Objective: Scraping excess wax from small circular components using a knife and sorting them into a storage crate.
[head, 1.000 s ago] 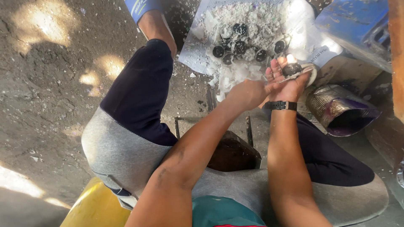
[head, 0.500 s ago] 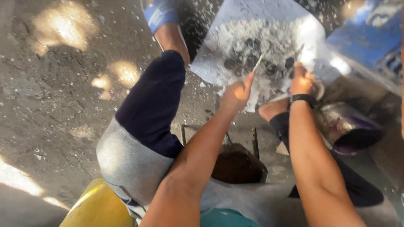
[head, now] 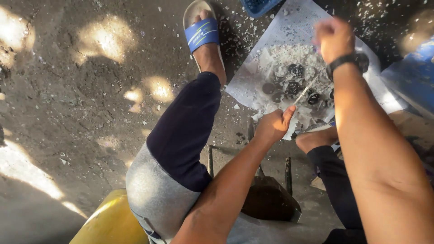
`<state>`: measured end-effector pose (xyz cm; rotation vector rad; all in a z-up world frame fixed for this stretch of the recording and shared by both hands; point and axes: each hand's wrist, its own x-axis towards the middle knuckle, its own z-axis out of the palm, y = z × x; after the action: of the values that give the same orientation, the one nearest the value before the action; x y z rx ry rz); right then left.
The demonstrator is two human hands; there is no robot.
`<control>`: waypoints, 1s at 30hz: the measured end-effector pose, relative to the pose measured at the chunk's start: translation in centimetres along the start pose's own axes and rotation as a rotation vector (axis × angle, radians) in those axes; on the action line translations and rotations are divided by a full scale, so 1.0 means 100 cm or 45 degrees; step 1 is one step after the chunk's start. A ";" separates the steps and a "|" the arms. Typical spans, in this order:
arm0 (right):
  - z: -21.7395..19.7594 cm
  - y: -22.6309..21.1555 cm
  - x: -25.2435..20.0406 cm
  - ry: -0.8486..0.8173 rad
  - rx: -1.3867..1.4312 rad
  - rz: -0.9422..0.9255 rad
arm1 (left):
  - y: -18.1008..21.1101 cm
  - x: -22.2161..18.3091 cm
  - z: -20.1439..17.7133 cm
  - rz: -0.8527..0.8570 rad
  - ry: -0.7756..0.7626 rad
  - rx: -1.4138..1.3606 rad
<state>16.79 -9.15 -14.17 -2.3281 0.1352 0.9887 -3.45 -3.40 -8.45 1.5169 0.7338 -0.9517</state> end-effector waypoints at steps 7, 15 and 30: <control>0.015 0.117 -0.022 -0.093 -0.732 0.098 | 0.003 -0.008 -0.017 -0.250 0.107 -0.079; 0.020 0.197 -0.016 0.490 -0.360 -0.544 | 0.014 -0.005 -0.017 -0.199 0.100 -0.035; 0.005 0.098 -0.145 0.024 2.102 0.408 | 0.033 -0.033 0.032 0.287 0.136 0.678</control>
<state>2.98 -18.77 -9.28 -0.7785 0.9336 0.5309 -2.68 -6.92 -4.05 2.0792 0.3809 -0.9421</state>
